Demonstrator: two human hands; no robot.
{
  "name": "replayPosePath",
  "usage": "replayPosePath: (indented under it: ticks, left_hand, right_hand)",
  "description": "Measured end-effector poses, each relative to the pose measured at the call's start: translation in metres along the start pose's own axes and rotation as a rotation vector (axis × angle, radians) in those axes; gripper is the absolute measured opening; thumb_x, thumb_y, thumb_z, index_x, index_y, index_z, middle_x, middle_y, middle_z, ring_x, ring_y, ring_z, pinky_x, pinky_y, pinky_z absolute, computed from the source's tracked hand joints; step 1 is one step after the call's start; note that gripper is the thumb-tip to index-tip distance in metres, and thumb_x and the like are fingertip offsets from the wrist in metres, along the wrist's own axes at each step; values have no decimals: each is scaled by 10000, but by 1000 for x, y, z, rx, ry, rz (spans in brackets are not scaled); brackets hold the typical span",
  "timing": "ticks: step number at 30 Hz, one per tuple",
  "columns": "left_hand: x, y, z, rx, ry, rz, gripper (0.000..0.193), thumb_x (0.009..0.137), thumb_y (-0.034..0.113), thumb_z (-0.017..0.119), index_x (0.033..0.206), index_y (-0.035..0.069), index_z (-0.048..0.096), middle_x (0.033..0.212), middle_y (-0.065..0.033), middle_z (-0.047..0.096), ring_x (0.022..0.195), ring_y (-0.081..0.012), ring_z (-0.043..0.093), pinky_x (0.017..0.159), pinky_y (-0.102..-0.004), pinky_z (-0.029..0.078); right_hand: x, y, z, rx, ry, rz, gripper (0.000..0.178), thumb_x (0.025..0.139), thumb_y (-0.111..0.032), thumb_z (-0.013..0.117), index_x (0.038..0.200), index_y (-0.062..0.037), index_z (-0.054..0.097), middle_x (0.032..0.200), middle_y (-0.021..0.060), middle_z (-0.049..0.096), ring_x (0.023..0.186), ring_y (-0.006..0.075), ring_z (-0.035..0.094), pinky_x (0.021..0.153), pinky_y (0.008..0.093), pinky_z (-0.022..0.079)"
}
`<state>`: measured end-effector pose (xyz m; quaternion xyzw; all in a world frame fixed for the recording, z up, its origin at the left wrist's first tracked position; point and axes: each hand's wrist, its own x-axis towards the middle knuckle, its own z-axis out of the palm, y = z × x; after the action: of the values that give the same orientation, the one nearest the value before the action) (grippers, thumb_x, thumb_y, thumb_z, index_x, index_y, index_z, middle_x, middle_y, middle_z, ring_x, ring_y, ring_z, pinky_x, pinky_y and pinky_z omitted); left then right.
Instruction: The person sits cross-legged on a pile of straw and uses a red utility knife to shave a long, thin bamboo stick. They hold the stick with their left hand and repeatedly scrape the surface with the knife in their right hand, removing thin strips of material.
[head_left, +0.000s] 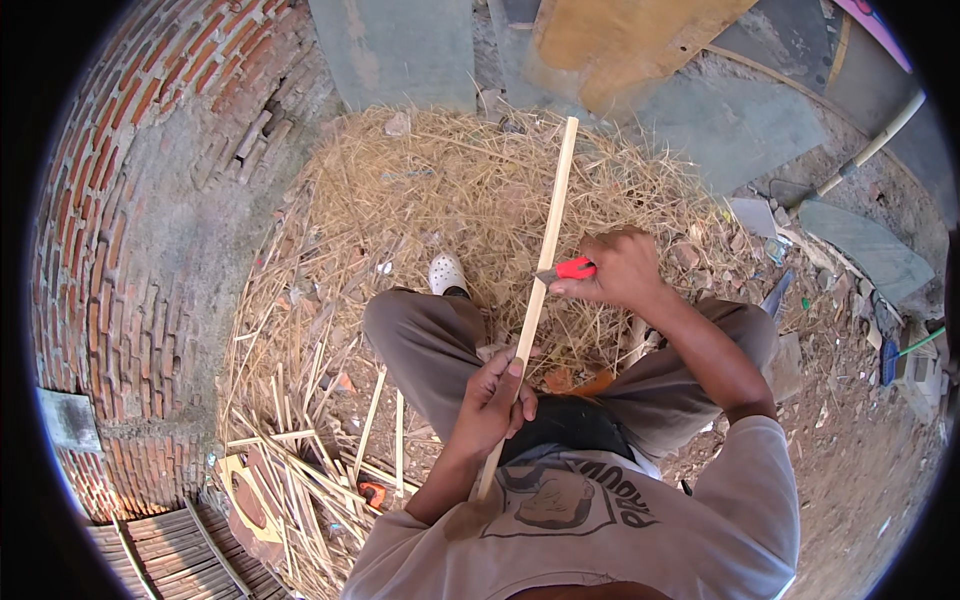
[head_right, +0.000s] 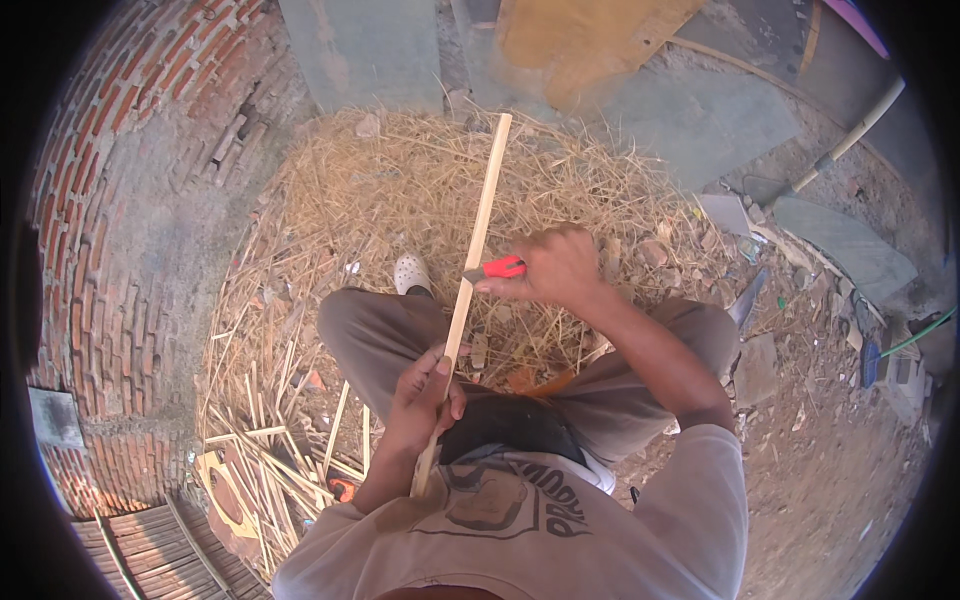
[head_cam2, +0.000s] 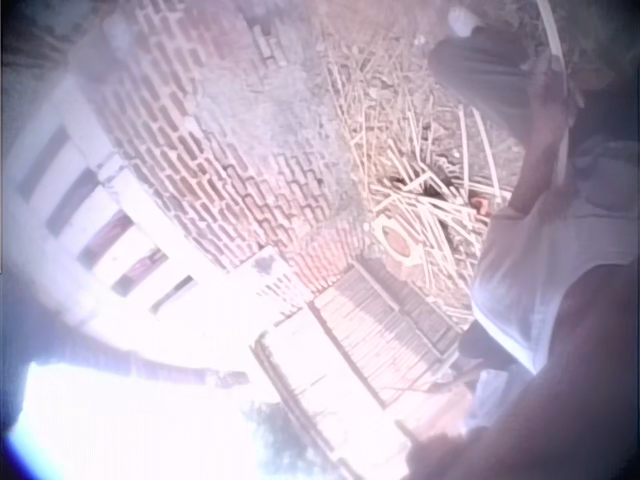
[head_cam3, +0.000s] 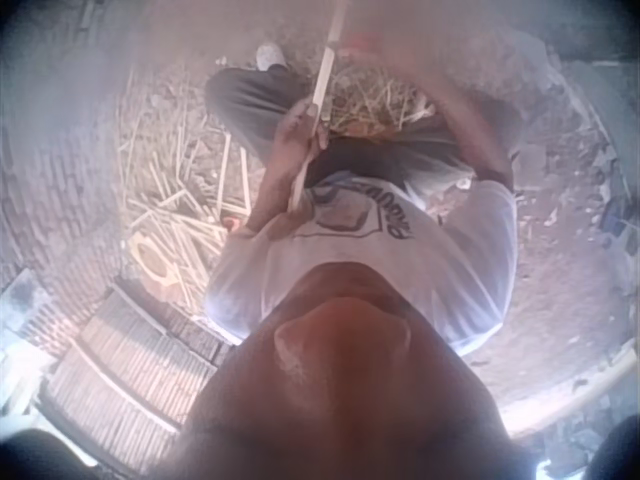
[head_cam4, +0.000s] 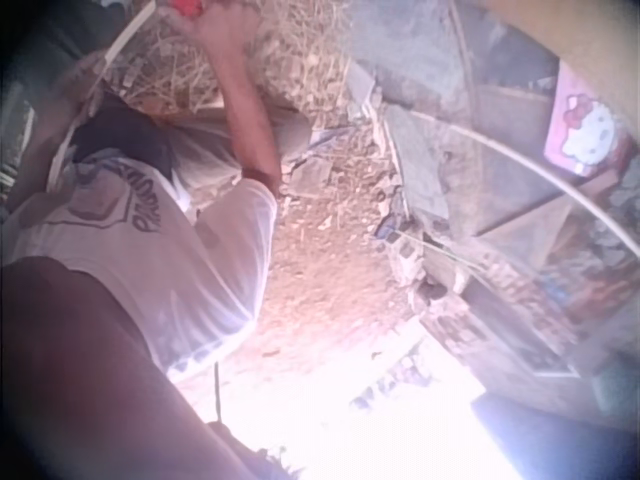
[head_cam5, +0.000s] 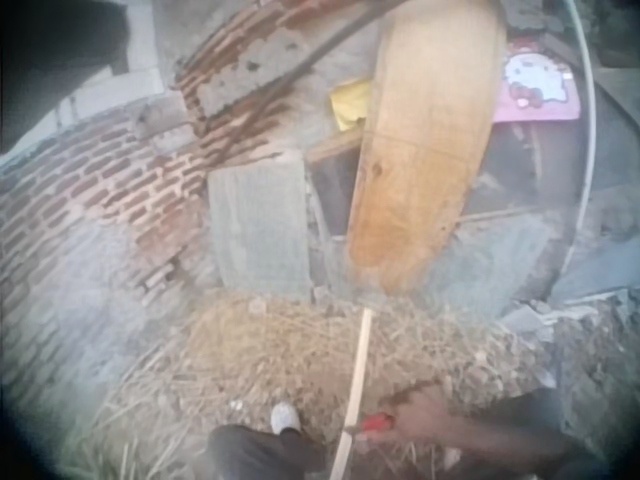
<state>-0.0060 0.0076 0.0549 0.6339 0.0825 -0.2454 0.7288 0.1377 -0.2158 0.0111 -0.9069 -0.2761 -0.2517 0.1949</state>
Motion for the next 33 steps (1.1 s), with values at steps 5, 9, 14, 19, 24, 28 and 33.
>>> replayPosePath:
  ticks: [5,9,14,19,24,28,33]
  left_hand:
    - [0,-4,0,50,-16,-10,317,1051,230,331,1273,63,483,562,-56,522,339,-52,351,359,-191,282]
    - [-2,-3,4,76,-39,-28,308,1053,208,316,1274,66,475,568,-47,519,354,-46,355,370,-190,288]
    - [-9,-14,6,111,-84,-60,306,1050,221,331,1272,71,478,553,-28,520,367,-42,367,381,-190,290]
    - [-31,-28,10,36,-239,-184,309,1046,220,358,1295,80,477,564,-20,525,400,-35,384,410,-191,297]
    - [-22,-29,-7,-30,-36,-97,329,1045,207,357,1316,58,467,579,-37,530,360,-42,360,369,-186,280]
    - [-14,-9,-8,-18,30,-5,330,1045,190,354,1316,34,459,598,-51,539,354,-44,364,364,-180,283]
    - [-12,-2,2,67,13,0,314,1040,175,369,1306,41,468,591,-33,532,363,-31,358,370,-179,280]
  right_hand:
    - [9,24,10,-95,72,54,699,664,-798,599,514,-118,548,402,56,456,359,233,519,389,354,419]
    - [12,49,16,-119,40,120,733,687,-818,554,534,-101,570,433,77,502,399,254,550,416,368,440]
    - [28,99,1,-212,-132,484,785,754,-820,455,668,-68,661,561,132,605,582,310,646,542,429,496]
    - [32,168,-20,-148,-63,1040,836,809,-809,371,755,-41,695,754,202,676,810,340,678,719,456,510]
    - [26,98,-27,-12,-146,746,761,814,-783,414,731,-79,690,597,158,621,631,326,653,601,434,498]
    - [-2,14,-15,114,-217,318,677,766,-740,547,649,-79,642,520,119,554,512,321,595,520,433,467]
    - [-5,-4,-11,95,-144,132,670,683,-754,625,587,-91,592,459,87,486,442,292,557,459,399,437]
